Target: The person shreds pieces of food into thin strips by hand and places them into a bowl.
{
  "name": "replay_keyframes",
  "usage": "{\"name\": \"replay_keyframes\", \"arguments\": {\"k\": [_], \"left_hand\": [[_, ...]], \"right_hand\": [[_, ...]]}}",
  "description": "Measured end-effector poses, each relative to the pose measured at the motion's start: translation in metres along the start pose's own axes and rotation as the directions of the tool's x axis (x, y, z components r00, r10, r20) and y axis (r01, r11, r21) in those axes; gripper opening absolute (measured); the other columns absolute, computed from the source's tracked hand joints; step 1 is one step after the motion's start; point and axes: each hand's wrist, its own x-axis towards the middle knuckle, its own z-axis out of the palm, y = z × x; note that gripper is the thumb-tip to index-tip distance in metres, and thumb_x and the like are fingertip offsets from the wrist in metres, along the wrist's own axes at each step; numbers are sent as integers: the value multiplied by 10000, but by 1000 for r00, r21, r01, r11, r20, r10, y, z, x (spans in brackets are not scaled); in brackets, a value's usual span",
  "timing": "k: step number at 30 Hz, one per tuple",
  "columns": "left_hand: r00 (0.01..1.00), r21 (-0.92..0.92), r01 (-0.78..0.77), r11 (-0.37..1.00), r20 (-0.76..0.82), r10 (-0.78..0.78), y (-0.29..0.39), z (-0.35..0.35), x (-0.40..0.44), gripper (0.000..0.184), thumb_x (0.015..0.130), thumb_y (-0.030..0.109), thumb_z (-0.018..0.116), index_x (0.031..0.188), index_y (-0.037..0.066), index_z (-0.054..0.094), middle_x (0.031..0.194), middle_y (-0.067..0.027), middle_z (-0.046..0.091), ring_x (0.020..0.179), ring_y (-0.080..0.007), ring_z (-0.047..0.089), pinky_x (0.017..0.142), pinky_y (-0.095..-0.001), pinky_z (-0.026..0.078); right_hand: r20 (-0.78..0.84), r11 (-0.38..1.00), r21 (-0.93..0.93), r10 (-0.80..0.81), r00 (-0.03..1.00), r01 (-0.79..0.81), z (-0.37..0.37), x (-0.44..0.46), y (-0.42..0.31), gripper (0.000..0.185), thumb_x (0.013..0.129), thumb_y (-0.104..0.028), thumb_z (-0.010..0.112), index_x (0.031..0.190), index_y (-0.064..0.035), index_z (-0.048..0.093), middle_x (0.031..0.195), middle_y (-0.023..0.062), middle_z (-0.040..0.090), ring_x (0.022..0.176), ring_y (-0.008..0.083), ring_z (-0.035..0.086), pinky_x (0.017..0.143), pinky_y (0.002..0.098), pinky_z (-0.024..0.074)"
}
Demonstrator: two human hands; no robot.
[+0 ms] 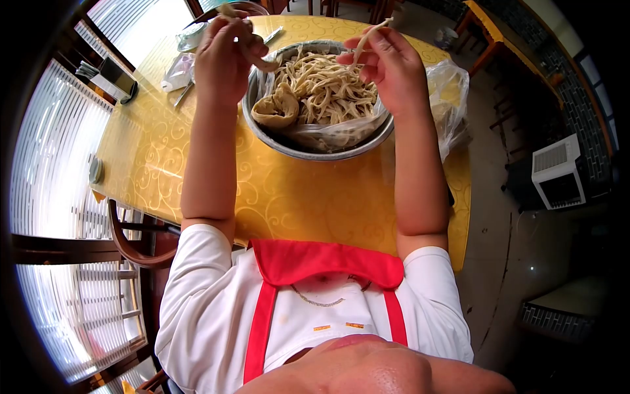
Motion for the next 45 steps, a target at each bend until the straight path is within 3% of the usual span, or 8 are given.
{"name": "replay_keyframes", "arguments": {"k": [9, 26, 29, 34, 37, 38, 42, 45], "left_hand": [[929, 201, 305, 931, 152, -337, -25, 37, -23, 276, 743, 146, 741, 908, -2, 576, 713, 12, 526, 541, -32, 408, 463, -172, 314], [993, 330, 110, 938, 9, -120, -20, 42, -26, 202, 768, 101, 708, 921, -2, 624, 666, 45, 529, 525, -17, 390, 456, -172, 288], [1000, 457, -4, 889, 9, 0, -20, 47, -31, 214, 761, 147, 728, 901, 15, 634, 663, 42, 542, 564, -20, 450, 487, -166, 367], [991, 405, -122, 906, -1, 135, -17, 60, -39, 203, 768, 135, 719, 917, 18, 646, 722, 22, 608, 623, -29, 534, 527, -168, 430], [998, 631, -56, 774, 68, 17, -8, 47, -31, 193, 790, 61, 674, 966, -2, 628, 791, -13, 640, 710, -64, 584, 608, -182, 464], [992, 821, -66, 566, 113, -48, -12, 38, -23, 283, 798, 59, 662, 1064, -11, 594, 876, -28, 637, 733, -63, 571, 621, -193, 469], [959, 814, -138, 565, 253, -131, -46, 20, -14, 434, 785, 188, 673, 1159, 10, 546, 868, -50, 615, 708, -83, 535, 626, -226, 452], [953, 753, 70, 654, 143, -266, -34, 27, -15, 355, 871, 140, 558, 1180, -30, 516, 833, -18, 554, 718, -73, 494, 632, -208, 421]], "right_hand": [[164, 950, -302, 131, 978, -77, 22, -11, 3, 177, 858, -162, 602, 942, -6, 599, 761, 30, 618, 588, 52, 536, 532, 177, 439], [255, 629, -749, -16, 967, 208, 19, -9, 14, 209, 863, -194, 538, 907, -7, 621, 758, 58, 645, 616, 102, 591, 587, 243, 477], [153, 690, -701, -106, 983, 183, 12, -3, 23, 211, 857, -190, 506, 890, -8, 608, 746, 52, 630, 621, 87, 571, 558, 237, 460], [-95, 979, -181, 82, 992, -98, 5, -2, 10, 169, 855, -152, 491, 845, -44, 621, 694, -10, 572, 580, 38, 489, 501, 156, 387], [-77, 922, -378, 57, 995, -82, -6, 4, 18, 169, 863, -166, 527, 870, -32, 631, 697, -10, 572, 599, 22, 490, 507, 153, 392], [-5, 857, -513, 61, 998, -55, -9, 5, 22, 202, 859, -183, 560, 964, -31, 642, 790, 46, 643, 687, 82, 580, 581, 210, 461], [120, 508, -857, 35, 992, 86, -1, 1, 34, 310, 867, -152, 558, 1176, -148, 582, 986, 65, 653, 824, 124, 605, 740, 274, 484], [193, 391, -880, -223, 956, 269, -3, 5, 37, 287, 874, -137, 542, 1156, -138, 595, 997, 92, 648, 875, 136, 613, 755, 278, 489]]}}
